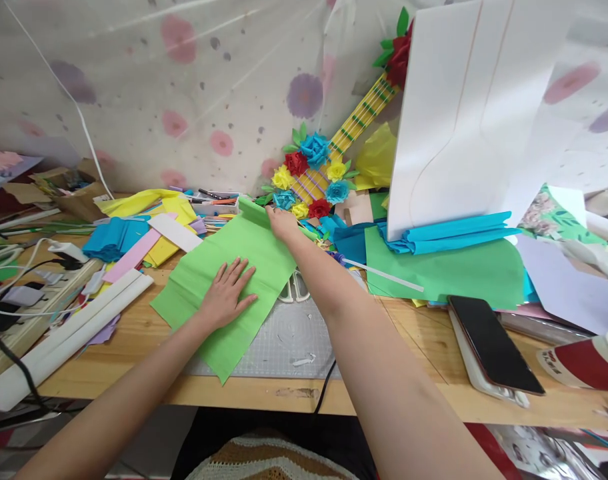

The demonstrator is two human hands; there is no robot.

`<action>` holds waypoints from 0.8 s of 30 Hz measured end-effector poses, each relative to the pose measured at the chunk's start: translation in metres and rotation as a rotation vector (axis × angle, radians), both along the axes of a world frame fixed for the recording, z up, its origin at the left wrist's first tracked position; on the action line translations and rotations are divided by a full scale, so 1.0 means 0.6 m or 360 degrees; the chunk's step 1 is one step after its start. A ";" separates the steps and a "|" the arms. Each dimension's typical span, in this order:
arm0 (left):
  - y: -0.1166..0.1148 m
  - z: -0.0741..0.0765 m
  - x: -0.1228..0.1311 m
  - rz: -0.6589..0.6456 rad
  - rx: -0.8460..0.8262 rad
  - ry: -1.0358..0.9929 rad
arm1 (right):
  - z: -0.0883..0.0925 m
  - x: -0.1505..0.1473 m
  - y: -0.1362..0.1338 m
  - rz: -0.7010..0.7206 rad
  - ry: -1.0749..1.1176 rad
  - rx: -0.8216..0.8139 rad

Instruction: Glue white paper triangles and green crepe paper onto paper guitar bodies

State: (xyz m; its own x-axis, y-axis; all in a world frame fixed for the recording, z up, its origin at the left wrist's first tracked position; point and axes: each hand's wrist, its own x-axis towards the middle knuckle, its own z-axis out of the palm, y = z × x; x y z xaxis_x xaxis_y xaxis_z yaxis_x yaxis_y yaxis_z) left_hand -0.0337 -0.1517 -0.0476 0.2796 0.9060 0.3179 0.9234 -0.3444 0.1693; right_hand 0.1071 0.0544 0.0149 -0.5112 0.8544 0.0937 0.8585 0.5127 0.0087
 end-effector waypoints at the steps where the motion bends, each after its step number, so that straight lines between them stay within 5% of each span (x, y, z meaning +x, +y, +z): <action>1: -0.001 -0.001 0.000 0.0000 0.0004 -0.0013 | -0.005 0.000 0.002 -0.0008 -0.0002 -0.0007; 8: -0.005 0.009 -0.002 0.0008 0.0062 -0.0248 | -0.017 -0.015 -0.013 -0.0032 0.0001 -0.0010; 12: -0.018 0.034 -0.020 0.0580 0.0186 -0.0904 | -0.008 -0.019 -0.035 -0.0020 0.0112 -0.0053; 15: -0.034 0.046 -0.041 0.1056 -0.0105 -0.1515 | 0.000 -0.018 -0.046 0.0015 0.0159 -0.0140; 19: -0.051 0.051 -0.059 0.1141 -0.0556 -0.1773 | 0.007 -0.021 -0.057 0.0099 0.0128 -0.0273; 24: -0.047 0.060 -0.065 0.1241 -0.0551 -0.1963 | 0.005 -0.030 -0.062 0.0003 0.0080 -0.0447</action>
State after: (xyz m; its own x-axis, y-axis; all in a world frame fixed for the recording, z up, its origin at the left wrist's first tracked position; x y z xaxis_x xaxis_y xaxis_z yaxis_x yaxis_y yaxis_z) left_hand -0.0724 -0.1798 -0.0118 -0.5728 0.7747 -0.2678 0.0711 0.3724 0.9253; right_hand 0.0892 0.0171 0.0180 -0.5134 0.8496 -0.1212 0.8534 0.4905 -0.1766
